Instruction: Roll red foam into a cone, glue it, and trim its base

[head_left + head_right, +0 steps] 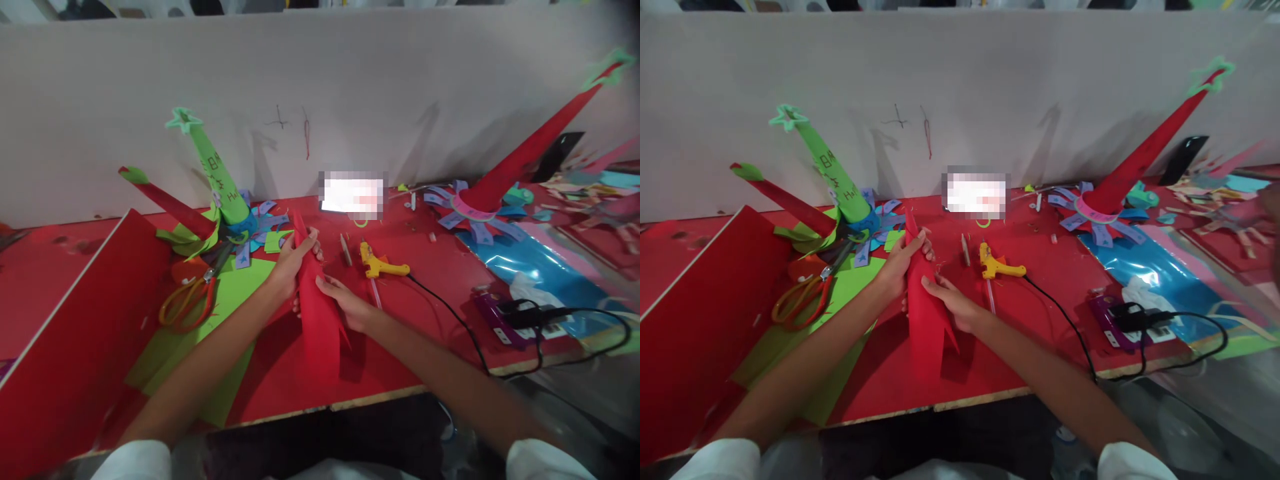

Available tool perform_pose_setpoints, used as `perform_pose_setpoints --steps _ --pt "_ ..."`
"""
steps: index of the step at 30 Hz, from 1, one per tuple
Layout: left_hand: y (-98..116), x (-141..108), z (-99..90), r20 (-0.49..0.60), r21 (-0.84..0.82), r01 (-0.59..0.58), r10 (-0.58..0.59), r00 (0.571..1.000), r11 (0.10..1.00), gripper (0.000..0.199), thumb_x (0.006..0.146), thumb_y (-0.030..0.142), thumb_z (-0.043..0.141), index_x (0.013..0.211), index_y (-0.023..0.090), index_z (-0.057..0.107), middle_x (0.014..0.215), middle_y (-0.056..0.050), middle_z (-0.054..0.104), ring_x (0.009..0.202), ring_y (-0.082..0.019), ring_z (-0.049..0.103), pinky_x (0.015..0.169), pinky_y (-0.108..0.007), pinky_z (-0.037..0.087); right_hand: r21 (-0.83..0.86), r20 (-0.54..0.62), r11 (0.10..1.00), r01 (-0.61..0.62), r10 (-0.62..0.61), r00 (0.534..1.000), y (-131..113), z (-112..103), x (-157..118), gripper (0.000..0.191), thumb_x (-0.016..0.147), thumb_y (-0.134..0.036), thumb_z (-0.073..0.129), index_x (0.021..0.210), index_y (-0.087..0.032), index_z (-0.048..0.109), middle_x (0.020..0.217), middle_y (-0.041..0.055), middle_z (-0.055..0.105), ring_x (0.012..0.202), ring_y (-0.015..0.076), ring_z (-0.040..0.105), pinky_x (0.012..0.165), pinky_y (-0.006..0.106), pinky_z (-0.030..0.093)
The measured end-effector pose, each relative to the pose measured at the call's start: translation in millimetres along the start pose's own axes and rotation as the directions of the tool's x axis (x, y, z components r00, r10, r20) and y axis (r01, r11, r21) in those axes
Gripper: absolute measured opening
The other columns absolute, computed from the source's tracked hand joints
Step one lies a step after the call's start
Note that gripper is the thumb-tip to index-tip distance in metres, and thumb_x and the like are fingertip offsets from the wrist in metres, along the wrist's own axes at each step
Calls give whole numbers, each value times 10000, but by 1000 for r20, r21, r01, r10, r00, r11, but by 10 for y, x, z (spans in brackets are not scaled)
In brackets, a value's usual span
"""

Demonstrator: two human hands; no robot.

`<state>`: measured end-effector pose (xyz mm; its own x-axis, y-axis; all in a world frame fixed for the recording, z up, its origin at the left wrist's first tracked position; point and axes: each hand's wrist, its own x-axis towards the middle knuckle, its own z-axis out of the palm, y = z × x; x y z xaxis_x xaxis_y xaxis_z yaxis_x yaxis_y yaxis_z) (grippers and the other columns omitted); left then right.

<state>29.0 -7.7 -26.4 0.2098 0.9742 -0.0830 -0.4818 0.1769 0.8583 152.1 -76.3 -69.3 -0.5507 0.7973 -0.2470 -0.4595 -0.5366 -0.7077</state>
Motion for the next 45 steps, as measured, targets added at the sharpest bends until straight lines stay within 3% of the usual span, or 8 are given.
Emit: perform_pose_setpoints --steps 13,24,28,31,36,39,42,45 --pt "-284 81 -163 25 -125 102 -100 995 987 518 940 697 575 1108 209 621 740 3 618 617 -144 629 542 -236 502 31 -261 998 -47 54 964 24 31 46 392 885 -386 784 1224 -222 675 963 44 811 775 191 776 794 321 639" --pt "-487 75 -281 140 -247 205 -175 975 947 506 1001 661 496 1097 184 635 650 18 539 611 -153 618 589 -246 527 -98 -335 995 -25 -9 942 77 56 57 502 915 -481 725 1353 -260 621 1244 74 765 1118 253 743 1055 419 573" --pt "-441 111 -328 137 -320 200 -164 977 926 465 1024 620 485 1072 184 637 653 26 520 588 -132 583 602 -242 521 -348 -280 932 99 -204 938 127 18 70 588 932 -603 647 1427 -291 582 1495 54 621 1409 256 561 1209 420 431" --pt "-366 141 -364 109 -383 180 -149 983 906 423 1030 588 504 1029 188 640 620 39 483 551 -118 535 598 -240 506 -603 -149 775 190 -344 927 132 -43 65 551 974 -618 560 1396 -268 607 1489 68 616 1394 253 556 1179 392 430" --pt "-304 195 -453 94 -382 189 -166 982 904 416 1066 545 447 1035 182 647 590 50 448 479 -97 455 534 -223 436 -878 -34 452 156 -385 922 37 -128 -5 426 1048 -525 436 1178 -192 669 868 42 734 783 196 681 742 299 491" --pt "-311 236 -494 69 -352 201 -189 980 914 498 1093 551 329 1005 172 640 571 52 428 426 -87 396 493 -223 383 -982 81 111 151 -474 877 -103 -193 -57 453 1092 -459 352 908 -198 673 735 19 677 671 156 615 659 268 373" --pt "-310 265 -507 56 -328 222 -216 975 918 548 1102 551 254 1003 170 636 553 56 409 392 -84 362 473 -226 352 -970 131 -243 -14 -569 812 -332 -342 -103 475 1098 -429 332 882 -188 680 716 47 693 656 164 610 640 282 304" --pt "-299 267 -512 61 -312 222 -214 975 924 550 1103 549 243 1029 171 635 559 51 421 389 -85 368 465 -225 339 -882 117 -425 -201 -612 782 -648 -589 -212 444 1082 -391 360 909 -182 711 774 87 734 688 184 623 618 296 268"
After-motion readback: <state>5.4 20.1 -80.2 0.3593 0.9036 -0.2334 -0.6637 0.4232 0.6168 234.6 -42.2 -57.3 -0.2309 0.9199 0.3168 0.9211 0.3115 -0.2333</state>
